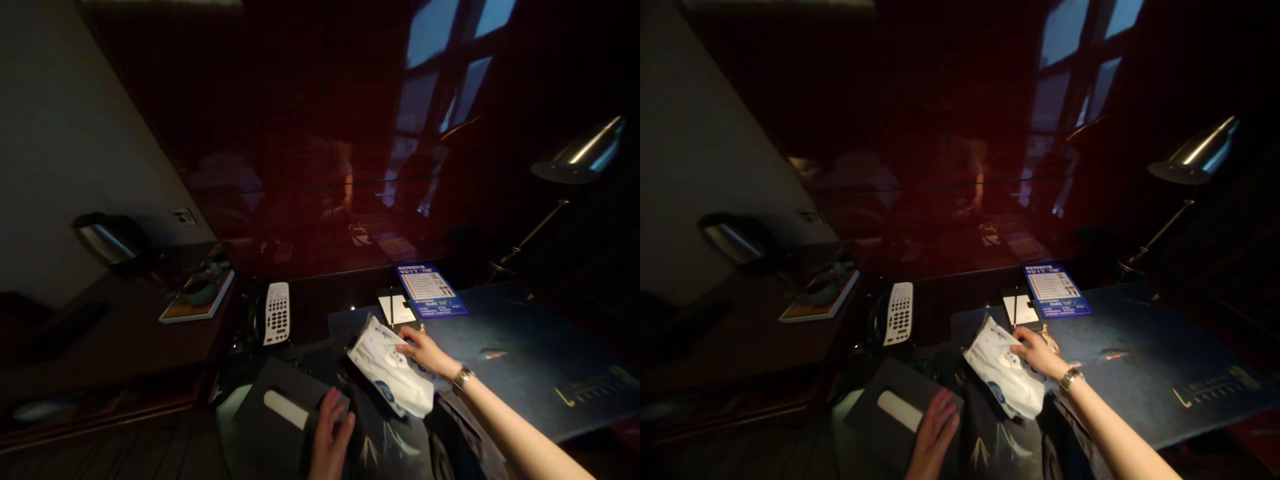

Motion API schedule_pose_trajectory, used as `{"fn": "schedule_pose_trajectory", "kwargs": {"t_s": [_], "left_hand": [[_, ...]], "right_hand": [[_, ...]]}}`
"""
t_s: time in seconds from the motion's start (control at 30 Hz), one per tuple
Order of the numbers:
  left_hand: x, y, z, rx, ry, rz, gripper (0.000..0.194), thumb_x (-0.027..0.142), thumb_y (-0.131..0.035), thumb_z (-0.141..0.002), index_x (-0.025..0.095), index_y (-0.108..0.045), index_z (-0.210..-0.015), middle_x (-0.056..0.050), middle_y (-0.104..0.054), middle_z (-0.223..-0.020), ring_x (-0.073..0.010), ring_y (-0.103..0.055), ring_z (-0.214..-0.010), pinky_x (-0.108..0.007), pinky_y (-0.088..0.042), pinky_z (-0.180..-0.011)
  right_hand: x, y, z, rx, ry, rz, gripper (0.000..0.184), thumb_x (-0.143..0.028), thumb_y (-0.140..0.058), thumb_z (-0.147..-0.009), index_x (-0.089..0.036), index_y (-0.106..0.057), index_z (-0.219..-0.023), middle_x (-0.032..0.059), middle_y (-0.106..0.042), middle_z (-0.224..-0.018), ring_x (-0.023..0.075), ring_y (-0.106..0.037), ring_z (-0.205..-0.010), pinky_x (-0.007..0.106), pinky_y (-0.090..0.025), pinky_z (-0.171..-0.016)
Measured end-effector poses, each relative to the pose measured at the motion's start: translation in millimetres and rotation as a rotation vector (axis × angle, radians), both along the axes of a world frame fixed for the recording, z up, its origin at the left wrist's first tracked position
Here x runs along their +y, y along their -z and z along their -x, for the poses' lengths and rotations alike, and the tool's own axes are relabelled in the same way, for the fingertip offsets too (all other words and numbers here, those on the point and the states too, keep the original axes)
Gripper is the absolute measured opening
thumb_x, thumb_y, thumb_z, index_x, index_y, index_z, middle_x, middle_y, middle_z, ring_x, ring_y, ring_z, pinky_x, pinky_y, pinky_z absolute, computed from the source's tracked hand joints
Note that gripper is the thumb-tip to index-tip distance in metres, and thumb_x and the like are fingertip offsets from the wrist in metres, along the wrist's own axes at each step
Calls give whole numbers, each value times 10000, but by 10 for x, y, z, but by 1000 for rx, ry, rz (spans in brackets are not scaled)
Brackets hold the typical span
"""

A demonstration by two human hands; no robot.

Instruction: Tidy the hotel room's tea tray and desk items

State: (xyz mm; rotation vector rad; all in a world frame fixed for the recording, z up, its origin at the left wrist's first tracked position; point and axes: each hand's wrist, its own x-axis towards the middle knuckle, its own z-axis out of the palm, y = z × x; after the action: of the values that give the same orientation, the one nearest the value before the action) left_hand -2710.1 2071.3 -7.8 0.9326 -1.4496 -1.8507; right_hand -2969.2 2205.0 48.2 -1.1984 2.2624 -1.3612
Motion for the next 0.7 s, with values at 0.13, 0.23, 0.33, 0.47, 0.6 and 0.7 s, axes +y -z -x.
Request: {"fn": "schedule_pose_trajectory", "kwargs": {"t_s": [0.13, 0.23, 0.33, 0.47, 0.6, 0.7], "left_hand": [[133, -184, 158, 45, 181, -181, 1010, 695, -806, -554, 152, -438, -1322, -214, -545, -1433, -343, -545, -1286, -416, -453, -1067], [107, -357, 82, 79, 261, -133, 703, 653, -723, -716, 139, -574, -1173, -182, -667, -1280, -321, -612, -1190, -404, -470, -1025], [29, -400, -3, 80, 223, -112, 703, 719, -699, -693, 119, -649, -1055, -186, -724, -1136, -339, -646, -1096, -422, -488, -964], [-62, -401, -54, 64, 250, -44, 720, 727, -661, -723, 121, -685, -1112, -177, -708, -1161, -327, -626, -1114, -422, -461, -1015], [-107, -471, -103, 4, 313, 149, 709, 764, -657, -689, 169, -756, -1063, -139, -660, -1197, -322, -568, -1176, -390, -417, -1058], [-157, -475, -146, -26, 354, 24, 706, 769, -685, -651, 186, -762, -1042, -104, -676, -1038, -317, -605, -1066, -388, -477, -906]], "right_hand": [[-59, 174, -544, -276, -24, 194, 314, -519, -582, -841, -207, -553, -842, -2, -575, -780, 163, -552, -738, 283, -457, -681], [-123, 362, -821, -277, 85, 254, 367, -562, -548, -852, -201, -589, -900, 32, -590, -830, 198, -574, -797, 330, -489, -731], [-152, 424, -1036, -27, 223, 261, 386, -517, -551, -854, -190, -614, -1048, 105, -615, -1026, 257, -588, -973, 424, -499, -880], [-253, 338, -1347, 12, 84, 244, 415, -495, -522, -903, -225, -574, -1213, 110, -609, -1157, 243, -590, -1074, 420, -502, -956], [-489, 332, -1491, -168, 6, 261, 561, -568, -557, -846, -196, -539, -1266, 133, -638, -1211, 276, -608, -1129, 448, -491, -1018], [-587, 367, -1448, -240, 13, 222, 537, -553, -581, -814, -187, -584, -1207, 134, -684, -1152, 290, -645, -1062, 444, -516, -966]]}}
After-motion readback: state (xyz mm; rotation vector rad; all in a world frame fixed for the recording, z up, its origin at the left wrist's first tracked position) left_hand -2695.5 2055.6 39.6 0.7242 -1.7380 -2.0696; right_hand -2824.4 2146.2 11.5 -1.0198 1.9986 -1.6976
